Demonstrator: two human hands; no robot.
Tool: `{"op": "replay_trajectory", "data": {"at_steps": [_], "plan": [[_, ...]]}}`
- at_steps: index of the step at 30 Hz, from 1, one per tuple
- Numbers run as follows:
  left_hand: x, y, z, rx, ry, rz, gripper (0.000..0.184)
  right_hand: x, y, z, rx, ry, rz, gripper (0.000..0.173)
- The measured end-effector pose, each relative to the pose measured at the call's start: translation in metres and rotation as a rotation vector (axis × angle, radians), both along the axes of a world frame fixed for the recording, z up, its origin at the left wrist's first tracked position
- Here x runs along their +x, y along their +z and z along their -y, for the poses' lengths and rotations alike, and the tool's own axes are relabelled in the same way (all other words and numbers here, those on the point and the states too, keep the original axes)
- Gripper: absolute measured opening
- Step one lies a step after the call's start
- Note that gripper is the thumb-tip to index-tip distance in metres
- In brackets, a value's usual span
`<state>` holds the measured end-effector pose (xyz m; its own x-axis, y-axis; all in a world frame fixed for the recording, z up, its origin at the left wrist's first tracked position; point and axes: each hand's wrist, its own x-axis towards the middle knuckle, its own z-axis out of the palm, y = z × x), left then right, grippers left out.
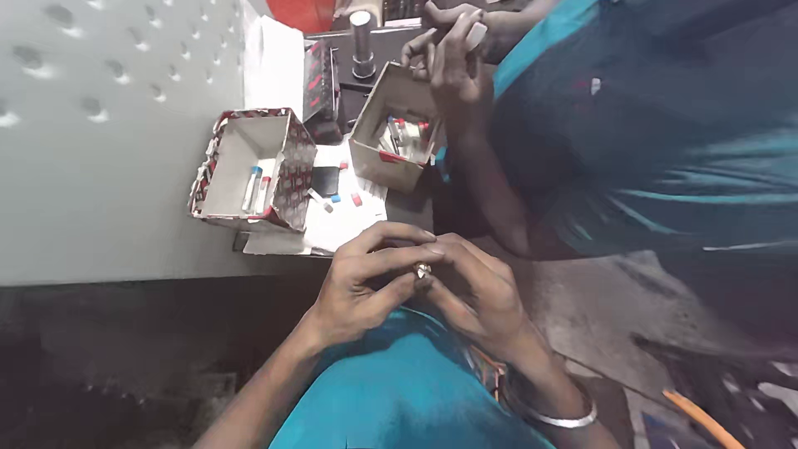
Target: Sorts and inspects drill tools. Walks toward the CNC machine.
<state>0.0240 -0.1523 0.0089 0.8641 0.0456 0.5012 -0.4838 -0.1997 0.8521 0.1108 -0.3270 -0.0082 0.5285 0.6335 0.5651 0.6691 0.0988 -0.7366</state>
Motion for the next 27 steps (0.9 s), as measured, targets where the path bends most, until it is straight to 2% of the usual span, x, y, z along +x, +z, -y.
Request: {"op": "replay_trajectory", "data": {"at_steps": [8, 14, 18, 22, 27], "plan": [[-0.015, 0.005, -0.007, -0.014, -0.179, 0.018, 0.021, -0.056, 0.014, 0.008, -0.037, -0.198, -0.036, 0.022], [-0.016, 0.005, 0.005, -0.015, -0.303, 0.027, 0.019, -0.085, 0.017, 0.025, -0.041, -0.332, -0.07, 0.022], [-0.005, 0.003, 0.023, 0.075, -0.299, 0.049, 0.019, -0.082, 0.026, 0.063, -0.111, -0.377, -0.2, 0.033], [0.017, 0.002, 0.054, 0.209, -0.299, 0.119, 0.018, -0.068, 0.034, 0.1, 0.121, -0.343, -0.376, 0.04], [0.058, 0.001, 0.114, 0.367, -0.286, 0.156, 0.018, -0.033, 0.024, 0.142, 0.193, -0.368, -0.439, 0.049]]}}
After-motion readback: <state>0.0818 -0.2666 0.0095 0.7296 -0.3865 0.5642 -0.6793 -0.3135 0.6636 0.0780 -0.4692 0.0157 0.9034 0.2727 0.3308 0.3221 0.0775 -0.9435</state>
